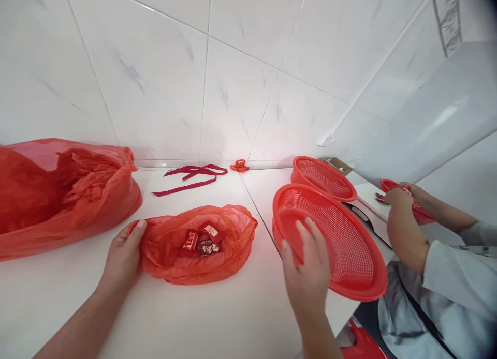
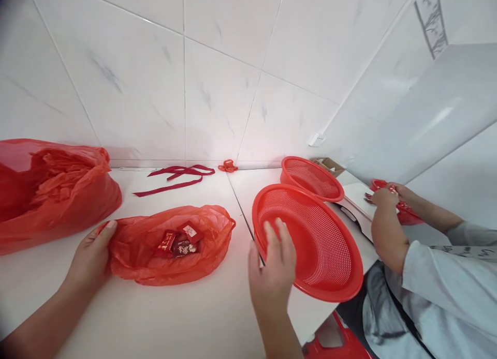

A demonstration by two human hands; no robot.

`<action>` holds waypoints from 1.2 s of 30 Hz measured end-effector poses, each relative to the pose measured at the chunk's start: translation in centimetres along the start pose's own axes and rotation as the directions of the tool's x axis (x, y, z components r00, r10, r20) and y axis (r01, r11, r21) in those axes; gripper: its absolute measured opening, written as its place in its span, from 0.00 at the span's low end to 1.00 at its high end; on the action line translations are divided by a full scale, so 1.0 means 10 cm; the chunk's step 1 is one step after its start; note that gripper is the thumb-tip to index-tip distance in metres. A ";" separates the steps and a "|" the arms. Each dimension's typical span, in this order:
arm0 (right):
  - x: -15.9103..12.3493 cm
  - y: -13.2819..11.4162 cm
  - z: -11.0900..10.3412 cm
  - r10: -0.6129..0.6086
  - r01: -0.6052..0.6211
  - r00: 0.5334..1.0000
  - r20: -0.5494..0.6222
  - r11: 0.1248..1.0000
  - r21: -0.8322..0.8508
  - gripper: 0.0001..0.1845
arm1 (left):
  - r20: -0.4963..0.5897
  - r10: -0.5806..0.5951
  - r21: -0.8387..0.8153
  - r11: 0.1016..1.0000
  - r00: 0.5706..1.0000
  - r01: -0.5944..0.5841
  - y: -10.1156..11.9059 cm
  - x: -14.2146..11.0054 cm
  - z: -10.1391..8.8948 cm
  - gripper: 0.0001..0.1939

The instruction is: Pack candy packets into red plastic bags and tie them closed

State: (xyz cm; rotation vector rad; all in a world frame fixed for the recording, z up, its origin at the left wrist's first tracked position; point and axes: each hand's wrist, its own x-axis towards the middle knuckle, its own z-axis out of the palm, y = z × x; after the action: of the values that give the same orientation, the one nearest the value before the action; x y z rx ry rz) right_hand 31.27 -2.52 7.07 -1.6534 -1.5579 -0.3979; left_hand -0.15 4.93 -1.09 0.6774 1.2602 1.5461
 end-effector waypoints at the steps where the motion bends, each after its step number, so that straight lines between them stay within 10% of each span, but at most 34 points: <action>1: -0.06 0.12 -0.06 0.035 -0.029 0.998 0.061 0.995 -0.097 0.24 | -0.001 0.005 0.010 1.000 1.000 -0.005 0.00 0.00 -0.01 0.15; 5: -0.45 0.47 -0.14 0.014 0.093 0.936 0.352 0.954 -0.284 0.21 | -0.001 0.002 0.022 1.000 1.000 -0.002 0.00 0.01 -0.02 0.15; 11: -0.73 0.53 -0.14 -0.135 0.233 0.932 0.335 0.934 -0.271 0.21 | -0.011 0.022 -0.018 1.000 1.000 -0.022 -0.01 0.00 -0.01 0.15; 19: -0.39 0.86 -0.25 -0.212 0.287 0.931 0.297 0.928 -0.238 0.25 | 0.066 0.062 -0.096 0.994 0.996 -0.056 0.01 -0.02 0.02 0.16; 24: -0.28 0.49 -0.08 -0.213 0.218 0.970 0.117 0.975 -0.032 0.22 | 0.104 0.072 -0.116 0.991 0.992 -0.060 0.05 -0.06 0.05 0.15; 29: -0.19 -0.06 0.34 -0.145 0.077 0.903 0.404 0.981 0.179 0.31 | 0.119 0.091 -0.119 0.990 0.989 -0.076 0.07 -0.10 0.07 0.16; 36: 0.30 -0.13 0.98 0.024 -0.248 0.824 0.566 0.914 0.322 0.44 | 0.104 0.072 0.100 0.992 0.992 -0.082 0.20 -0.28 -0.03 0.22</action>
State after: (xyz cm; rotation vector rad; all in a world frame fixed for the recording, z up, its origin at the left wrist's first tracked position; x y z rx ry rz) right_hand 27.75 6.50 3.55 -1.6242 -1.7614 0.4956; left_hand -0.07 2.27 1.19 0.8698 1.2582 1.4968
